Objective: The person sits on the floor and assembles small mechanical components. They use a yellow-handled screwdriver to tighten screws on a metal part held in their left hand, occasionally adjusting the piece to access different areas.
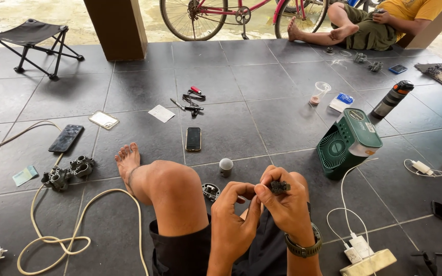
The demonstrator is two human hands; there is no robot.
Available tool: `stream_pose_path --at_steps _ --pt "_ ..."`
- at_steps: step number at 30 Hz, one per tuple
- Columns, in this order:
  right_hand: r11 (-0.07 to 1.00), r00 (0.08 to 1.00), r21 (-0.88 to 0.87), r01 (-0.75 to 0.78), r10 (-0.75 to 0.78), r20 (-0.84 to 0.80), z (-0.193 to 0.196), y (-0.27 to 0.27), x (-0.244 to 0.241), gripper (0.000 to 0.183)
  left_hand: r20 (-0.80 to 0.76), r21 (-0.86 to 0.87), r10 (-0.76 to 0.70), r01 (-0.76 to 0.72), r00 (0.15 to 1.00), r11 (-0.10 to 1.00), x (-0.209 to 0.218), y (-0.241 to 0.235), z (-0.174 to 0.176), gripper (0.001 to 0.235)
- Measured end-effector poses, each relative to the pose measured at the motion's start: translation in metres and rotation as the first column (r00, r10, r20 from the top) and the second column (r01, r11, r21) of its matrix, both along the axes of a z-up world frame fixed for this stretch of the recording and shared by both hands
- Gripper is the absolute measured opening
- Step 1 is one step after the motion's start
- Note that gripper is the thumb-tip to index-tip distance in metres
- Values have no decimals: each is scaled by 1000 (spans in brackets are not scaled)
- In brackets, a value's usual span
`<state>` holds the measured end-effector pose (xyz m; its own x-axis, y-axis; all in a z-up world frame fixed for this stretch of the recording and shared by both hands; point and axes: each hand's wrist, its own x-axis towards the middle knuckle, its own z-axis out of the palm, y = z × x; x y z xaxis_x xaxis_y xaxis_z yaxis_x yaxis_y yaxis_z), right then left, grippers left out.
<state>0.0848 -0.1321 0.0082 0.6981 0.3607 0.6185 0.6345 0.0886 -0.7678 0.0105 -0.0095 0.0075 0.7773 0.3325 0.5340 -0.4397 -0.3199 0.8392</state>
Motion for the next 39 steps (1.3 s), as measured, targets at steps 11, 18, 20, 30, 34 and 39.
stream_pose_path --at_steps 11,18,20,30,34,39 --pt "999 999 -29 16 -17 -29 -5 -14 7 37 -99 -276 -85 55 991 959 8 -4 -17 22" --pt "928 927 344 -142 247 -284 -27 -21 18 18 -40 -491 -204 158 978 857 12 -7 -19 28" --pt "947 942 293 -131 211 -260 -25 -20 19 12 -33 -494 -222 178 974 851 13 -7 -20 29" --pt "999 999 33 12 -13 39 -4 -14 14 5 8 -514 -262 229 965 827 11 -6 -22 26" --pt "992 996 84 -92 91 11 -1 -14 11 6 -12 -503 -268 226 963 834 14 -6 -23 27" --pt "999 998 40 8 -10 58 -3 -15 16 3 -14 -528 -279 230 960 817 10 -4 -17 29"
